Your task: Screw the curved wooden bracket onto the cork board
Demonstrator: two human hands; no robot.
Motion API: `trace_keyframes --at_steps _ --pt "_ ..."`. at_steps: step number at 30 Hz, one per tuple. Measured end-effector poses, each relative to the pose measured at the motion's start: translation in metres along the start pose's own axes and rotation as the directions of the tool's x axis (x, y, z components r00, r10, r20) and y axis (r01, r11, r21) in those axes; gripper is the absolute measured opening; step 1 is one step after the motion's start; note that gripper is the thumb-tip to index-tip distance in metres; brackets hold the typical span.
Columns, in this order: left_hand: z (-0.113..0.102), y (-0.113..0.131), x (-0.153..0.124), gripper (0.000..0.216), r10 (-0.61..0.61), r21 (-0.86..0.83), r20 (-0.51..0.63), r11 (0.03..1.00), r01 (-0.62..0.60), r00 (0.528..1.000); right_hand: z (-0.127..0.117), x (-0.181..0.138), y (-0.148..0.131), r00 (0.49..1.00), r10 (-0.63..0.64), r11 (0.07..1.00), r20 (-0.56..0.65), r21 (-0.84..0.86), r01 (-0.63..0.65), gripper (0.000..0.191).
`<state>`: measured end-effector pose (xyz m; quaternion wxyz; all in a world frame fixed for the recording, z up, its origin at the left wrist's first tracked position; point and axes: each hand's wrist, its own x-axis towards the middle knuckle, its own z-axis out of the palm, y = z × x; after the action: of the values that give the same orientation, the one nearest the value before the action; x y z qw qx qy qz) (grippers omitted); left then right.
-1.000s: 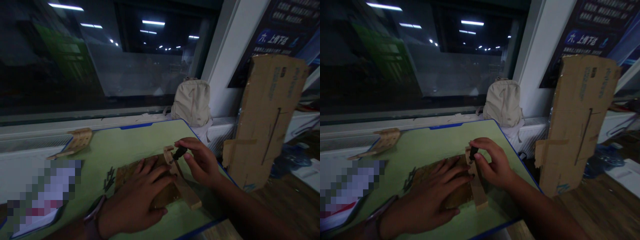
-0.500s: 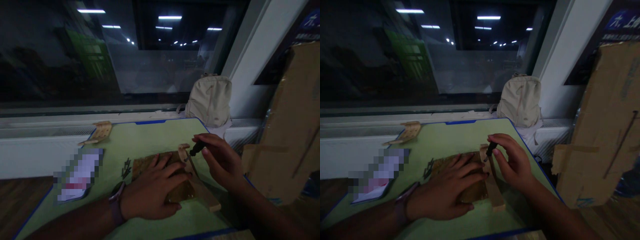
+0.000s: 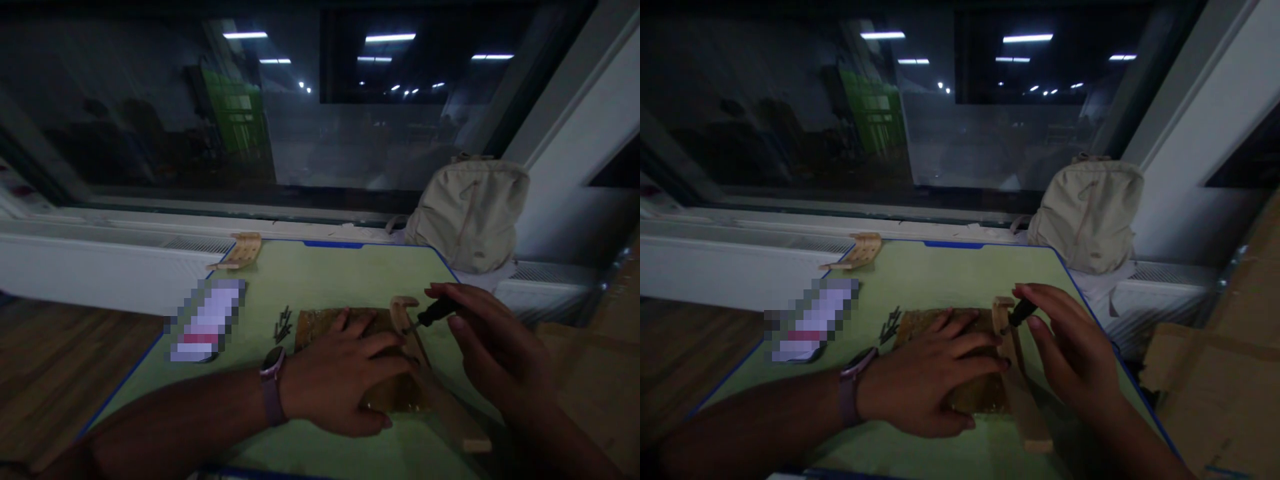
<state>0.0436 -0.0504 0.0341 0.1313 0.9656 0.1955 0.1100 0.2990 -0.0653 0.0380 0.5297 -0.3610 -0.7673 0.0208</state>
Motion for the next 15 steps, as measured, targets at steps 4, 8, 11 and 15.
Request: trace_keyframes --at_steps 4,8,11,15 --pt "-0.0001 -0.0005 0.0002 0.071 -0.002 0.005 0.006 1.0 0.001 1.0 0.0054 -0.002 -0.0014 0.999 0.041 0.987 -0.002 0.157 -0.04 0.048" --pt "0.001 -0.0014 -0.0002 0.075 0.002 -0.019 -0.009 1.0 -0.002 1.0 0.0075 -0.0004 0.002 0.971 0.163 0.977 -0.174 0.166 -0.134 0.042" --pt "0.0024 -0.0018 -0.0002 0.075 0.007 -0.019 -0.018 1.0 -0.007 1.0 0.0056 -0.0007 0.0054 0.97 0.174 0.977 -0.168 0.152 -0.149 0.034" --pt "0.0043 -0.0017 -0.0002 0.076 0.006 -0.027 -0.031 1.0 -0.007 0.999 0.0046 -0.0042 0.0025 0.98 0.172 0.97 -0.097 0.188 -0.152 0.032"
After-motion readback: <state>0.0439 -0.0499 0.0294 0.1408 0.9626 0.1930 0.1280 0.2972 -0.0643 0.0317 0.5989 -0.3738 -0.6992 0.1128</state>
